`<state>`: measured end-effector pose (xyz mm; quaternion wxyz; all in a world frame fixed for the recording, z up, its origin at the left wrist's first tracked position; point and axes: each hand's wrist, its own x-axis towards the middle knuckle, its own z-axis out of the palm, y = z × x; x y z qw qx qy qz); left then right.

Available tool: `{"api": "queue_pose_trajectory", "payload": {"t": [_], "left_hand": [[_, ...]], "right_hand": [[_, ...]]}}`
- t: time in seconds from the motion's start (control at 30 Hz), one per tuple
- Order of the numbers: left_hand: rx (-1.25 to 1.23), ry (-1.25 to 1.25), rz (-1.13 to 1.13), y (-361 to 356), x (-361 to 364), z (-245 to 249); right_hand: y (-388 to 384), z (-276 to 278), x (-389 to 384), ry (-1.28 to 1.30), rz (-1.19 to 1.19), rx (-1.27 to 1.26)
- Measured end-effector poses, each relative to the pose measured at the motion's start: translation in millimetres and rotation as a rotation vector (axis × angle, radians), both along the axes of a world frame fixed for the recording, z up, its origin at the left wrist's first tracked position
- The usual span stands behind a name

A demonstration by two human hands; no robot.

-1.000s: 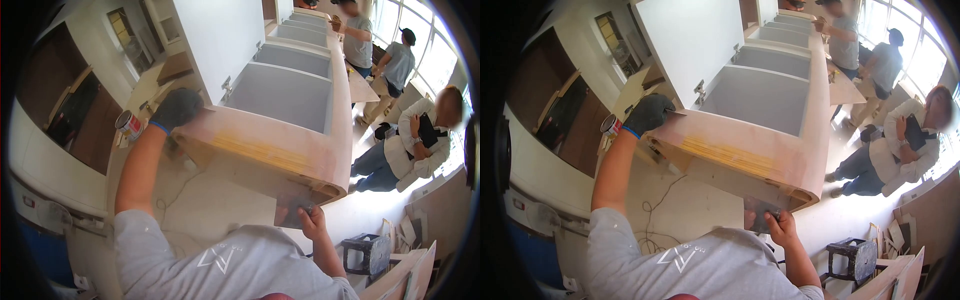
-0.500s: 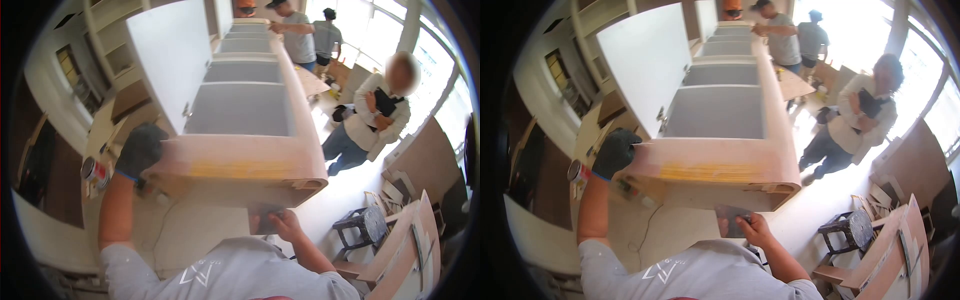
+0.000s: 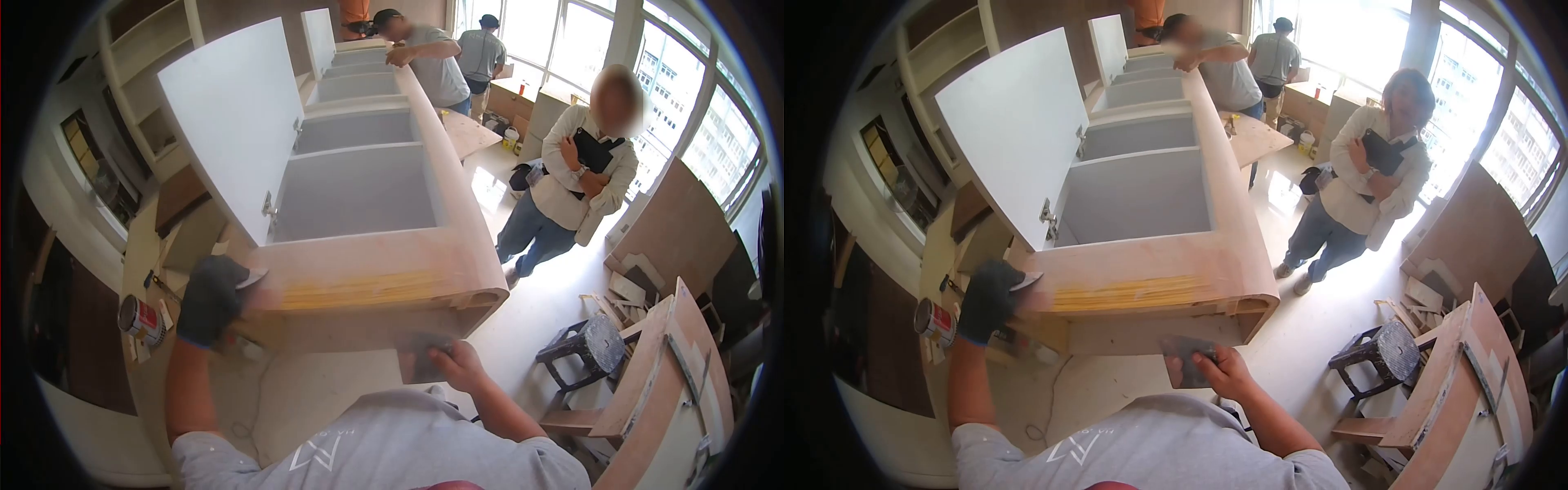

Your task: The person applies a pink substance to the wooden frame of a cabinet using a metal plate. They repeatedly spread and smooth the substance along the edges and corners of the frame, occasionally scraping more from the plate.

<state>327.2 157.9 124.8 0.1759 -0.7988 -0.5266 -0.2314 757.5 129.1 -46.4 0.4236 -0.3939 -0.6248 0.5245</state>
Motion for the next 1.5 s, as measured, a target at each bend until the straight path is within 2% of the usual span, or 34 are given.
{"api": "queue_pose_trajectory", "payload": {"t": [0.1, 0.2, 0.27, 0.33, 0.43, 0.53, 0.63, 0.73, 0.83, 0.93, 1.13, 1.23, 1.33, 1.5], "left_hand": [[-0.062, 0.049, 0.077, -18.4, 10.1, 3.8], [-0.060, 0.083, -0.060, -32.4, 3.3, 9.8], [-0.184, -0.025, 0.136, -39.1, -1.3, 20.0], [-0.011, -0.037, 0.107, -27.0, -2.5, 27.4], [-0.026, 0.001, 0.130, -0.1, -16.9, 22.1], [-0.065, -0.006, 0.124, 23.0, -23.0, 15.9], [-0.079, -0.009, 0.092, 31.6, -20.4, 2.0], [-0.137, -0.100, 0.168, 20.6, -11.8, -0.3], [-0.158, -0.039, 0.086, 0.2, -4.1, 5.0], [-0.191, 0.017, 0.135, -29.1, 14.6, 9.1], [-0.127, 0.065, 0.125, -76.6, 27.9, 11.0], [-0.046, -0.104, 0.085, -73.6, 22.2, 22.6], [-0.015, -0.044, 0.153, -53.6, 13.3, 30.0], [-0.069, -0.032, 0.034, -11.7, -1.8, 16.4]], "right_hand": [[5.6, -2.6, 7.7, 0.001, -0.044, 0.036], [7.4, -18.4, 21.7, 0.040, -0.066, -0.043], [6.5, -28.3, 25.2, 0.116, -0.059, -0.129], [4.3, -6.4, 20.9, 0.147, -0.089, -0.106], [8.9, -8.0, 22.1, 0.037, -0.095, -0.059], [10.9, -6.5, 19.6, 0.091, 0.003, -0.053], [12.1, -5.0, 25.5, -0.153, 0.028, -0.006], [7.9, -4.5, 22.1, -0.108, 0.025, -0.023], [5.7, -4.1, 15.8, -0.017, -0.023, -0.029], [6.2, -16.3, 27.6, 0.035, 0.026, -0.124], [4.5, -8.7, 26.0, 0.085, -0.041, -0.110], [4.6, -12.7, 27.8, 0.109, -0.012, -0.093], [4.2, -10.2, 27.4, 0.095, 0.013, -0.086], [3.7, -9.9, 16.5, 0.083, 0.016, -0.073]]}}
